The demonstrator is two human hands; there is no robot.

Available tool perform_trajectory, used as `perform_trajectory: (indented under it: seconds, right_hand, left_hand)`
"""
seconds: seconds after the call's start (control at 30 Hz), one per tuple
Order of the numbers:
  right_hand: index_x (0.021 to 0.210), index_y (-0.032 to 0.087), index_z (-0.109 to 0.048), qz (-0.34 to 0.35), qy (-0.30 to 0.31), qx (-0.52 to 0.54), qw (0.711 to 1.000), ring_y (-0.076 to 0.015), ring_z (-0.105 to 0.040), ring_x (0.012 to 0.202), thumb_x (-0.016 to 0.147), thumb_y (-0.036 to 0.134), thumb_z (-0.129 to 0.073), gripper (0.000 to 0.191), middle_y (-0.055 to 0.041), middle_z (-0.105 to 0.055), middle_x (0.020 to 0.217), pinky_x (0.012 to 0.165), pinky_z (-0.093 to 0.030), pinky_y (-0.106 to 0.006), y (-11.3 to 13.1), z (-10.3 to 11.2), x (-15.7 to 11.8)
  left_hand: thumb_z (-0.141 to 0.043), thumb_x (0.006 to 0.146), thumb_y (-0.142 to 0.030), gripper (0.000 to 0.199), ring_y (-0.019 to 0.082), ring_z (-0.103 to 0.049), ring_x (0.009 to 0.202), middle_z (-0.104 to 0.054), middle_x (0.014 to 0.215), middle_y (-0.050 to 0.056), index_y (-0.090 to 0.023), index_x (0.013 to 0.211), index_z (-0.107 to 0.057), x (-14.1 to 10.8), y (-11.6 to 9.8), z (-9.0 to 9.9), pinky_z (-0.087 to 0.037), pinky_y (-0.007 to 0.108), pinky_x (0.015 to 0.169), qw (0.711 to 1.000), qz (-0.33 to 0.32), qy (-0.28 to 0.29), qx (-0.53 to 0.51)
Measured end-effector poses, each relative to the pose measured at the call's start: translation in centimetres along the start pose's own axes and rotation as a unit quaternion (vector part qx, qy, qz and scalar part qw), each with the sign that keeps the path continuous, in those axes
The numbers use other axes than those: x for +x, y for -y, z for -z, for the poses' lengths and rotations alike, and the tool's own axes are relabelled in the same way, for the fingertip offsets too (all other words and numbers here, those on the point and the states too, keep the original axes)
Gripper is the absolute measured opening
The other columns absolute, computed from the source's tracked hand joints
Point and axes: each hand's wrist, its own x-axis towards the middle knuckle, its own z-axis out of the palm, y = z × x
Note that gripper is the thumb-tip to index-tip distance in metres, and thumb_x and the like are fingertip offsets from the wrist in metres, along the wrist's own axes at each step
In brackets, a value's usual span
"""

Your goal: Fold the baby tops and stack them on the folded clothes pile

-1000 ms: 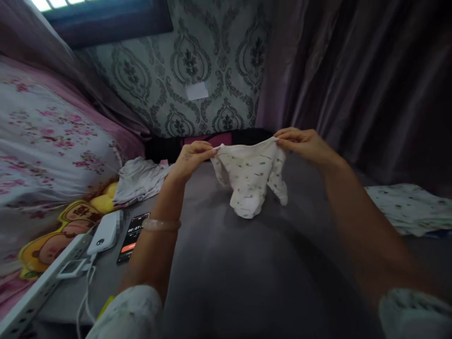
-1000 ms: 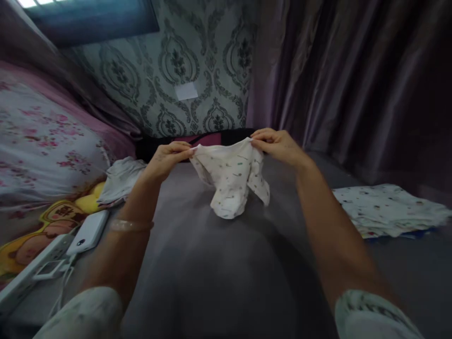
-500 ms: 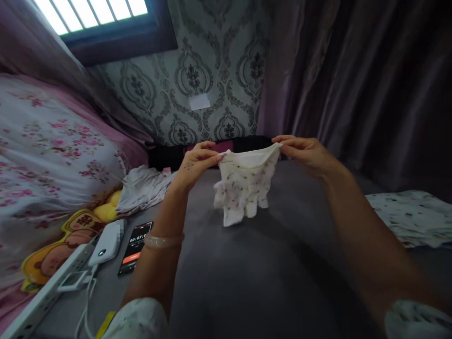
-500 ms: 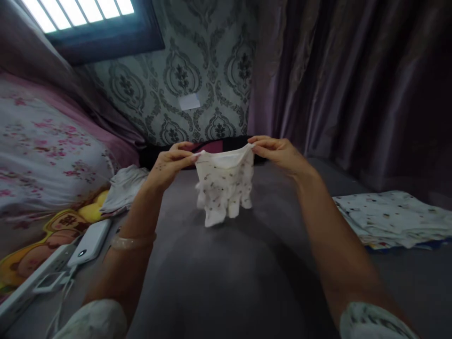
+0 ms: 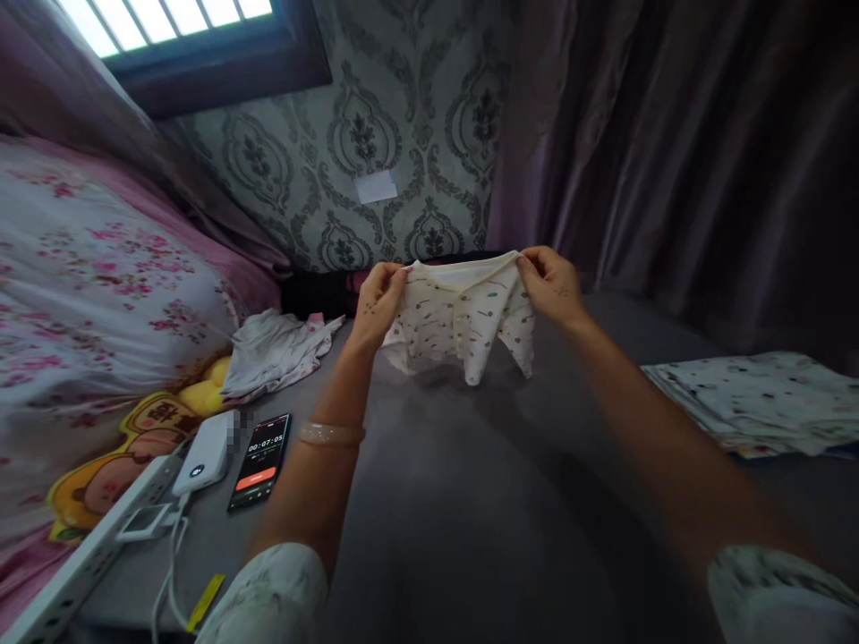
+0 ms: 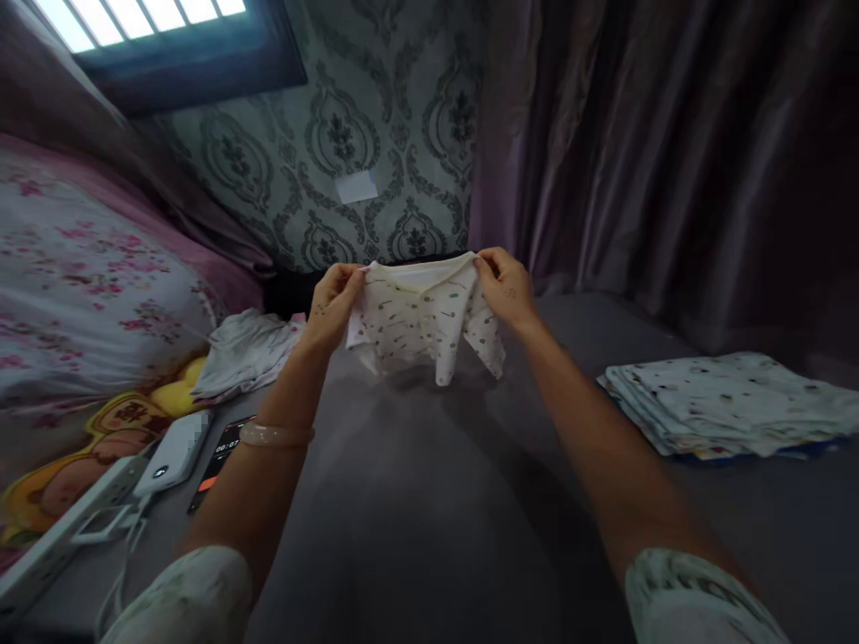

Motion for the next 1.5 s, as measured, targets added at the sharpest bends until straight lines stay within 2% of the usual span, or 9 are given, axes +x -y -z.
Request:
perform_trajectory:
  seconds: [0.3,0.47,0.57,0.7,0.83,0.93,1.03,1.17,1.5]
  right_hand:
    - [0.096,0.024,-0.061,0.111,-0.051,-0.120,0.985,-0.0196,-0.059,0.086,0.098,0.043,-0.040,0.029,-0.0050,-0.063,0.089,0.080,-0.046,-0.035,5.4,3.1,-2.8]
    - [0.098,0.025,-0.068,0.141,0.004,-0.129,0.982,-0.0174,-0.060,0.080,0.094,0.038,-0.051,0.022,-0.0026,-0.065,0.087,0.076,-0.047,-0.032,10.0,7.1,-3.2]
    - [0.100,0.024,-0.070,0.055,0.090,-0.076,0.992,-0.0163,-0.061,0.075,0.092,0.040,-0.056,0.023,-0.0019,-0.068,0.087,0.065,-0.047,-0.028,10.9,7.9,-2.3]
    - [0.088,0.020,-0.073,-0.068,0.283,-0.038,0.956,-0.0146,-0.058,0.060,0.085,0.044,-0.060,0.026,-0.0013,-0.068,0.072,0.049,-0.040,-0.024,6.7,5.4,-2.1]
    - [0.085,0.018,-0.071,-0.081,0.432,-0.112,0.891,-0.0157,-0.060,0.067,0.087,0.035,-0.053,0.025,-0.0026,-0.071,0.080,0.060,-0.046,-0.025,-0.6,0.8,-5.5]
    - [0.093,0.017,-0.068,-0.100,0.478,-0.233,0.841,-0.0193,-0.064,0.084,0.094,0.032,-0.043,0.029,-0.0086,-0.071,0.092,0.073,-0.046,-0.027,-4.5,-2.0,-9.6]
    - [0.109,0.016,-0.059,-0.077,0.496,-0.325,0.801,-0.0236,-0.063,0.098,0.100,0.033,-0.031,0.034,-0.0129,-0.067,0.108,0.081,-0.045,-0.032,-6.1,-3.5,-12.4]
    - [0.115,0.016,-0.052,-0.042,0.515,-0.385,0.765,-0.0257,-0.065,0.095,0.103,0.034,-0.022,0.038,-0.0144,-0.065,0.110,0.079,-0.045,-0.036,-7.1,-4.5,-13.1]
    - [0.119,0.017,-0.049,-0.033,0.508,-0.397,0.764,-0.0261,-0.064,0.099,0.103,0.036,-0.019,0.039,-0.0139,-0.063,0.115,0.081,-0.043,-0.035,-10.5,-7.7,-10.0]
  left_hand:
    - [-0.053,0.092,-0.033,0.015,0.014,-0.049,0.081,-0.052,0.082,0.001,-0.020,0.087,-0.058,-3.2,-4.5,1.4,-0.043,0.027,0.077,0.970,-0.154,-0.109,0.152]
    - [-0.061,0.088,-0.031,0.012,0.015,-0.047,0.083,-0.048,0.082,0.001,-0.021,0.087,-0.067,-4.4,-11.4,5.5,-0.042,0.028,0.081,0.938,-0.204,-0.100,0.262]
    - [-0.060,0.088,-0.033,0.016,0.015,-0.048,0.085,-0.047,0.084,0.001,-0.020,0.091,-0.069,-3.5,-13.0,7.2,-0.041,0.028,0.082,0.942,-0.161,-0.032,0.292]
    - [-0.060,0.085,-0.033,0.019,0.015,-0.049,0.074,-0.049,0.076,0.001,-0.019,0.080,-0.071,-2.9,-6.7,6.5,-0.042,0.029,0.077,0.947,-0.074,0.134,0.281]
    - [-0.051,0.088,-0.030,0.024,0.016,-0.052,0.072,-0.055,0.073,0.004,-0.016,0.077,-0.067,-6.3,4.6,3.0,-0.043,0.028,0.071,0.895,0.019,0.288,0.341]
    - [-0.043,0.093,-0.028,0.026,0.017,-0.056,0.078,-0.060,0.080,0.006,-0.016,0.085,-0.064,-10.3,10.4,0.3,-0.044,0.028,0.074,0.849,0.064,0.349,0.391]
    - [-0.034,0.098,-0.030,0.031,0.020,-0.058,0.086,-0.062,0.093,0.011,-0.013,0.095,-0.060,-12.9,12.7,-1.3,-0.044,0.031,0.078,0.835,0.073,0.349,0.420]
    - [-0.026,0.100,-0.033,0.036,0.022,-0.056,0.095,-0.060,0.101,0.013,-0.014,0.101,-0.057,-12.9,13.8,-1.9,-0.041,0.033,0.084,0.823,0.046,0.348,0.446]
    - [-0.021,0.101,-0.035,0.042,0.025,-0.052,0.099,-0.059,0.103,0.016,-0.013,0.101,-0.057,-8.9,18.2,-2.3,-0.037,0.036,0.088,0.812,0.013,0.338,0.476]
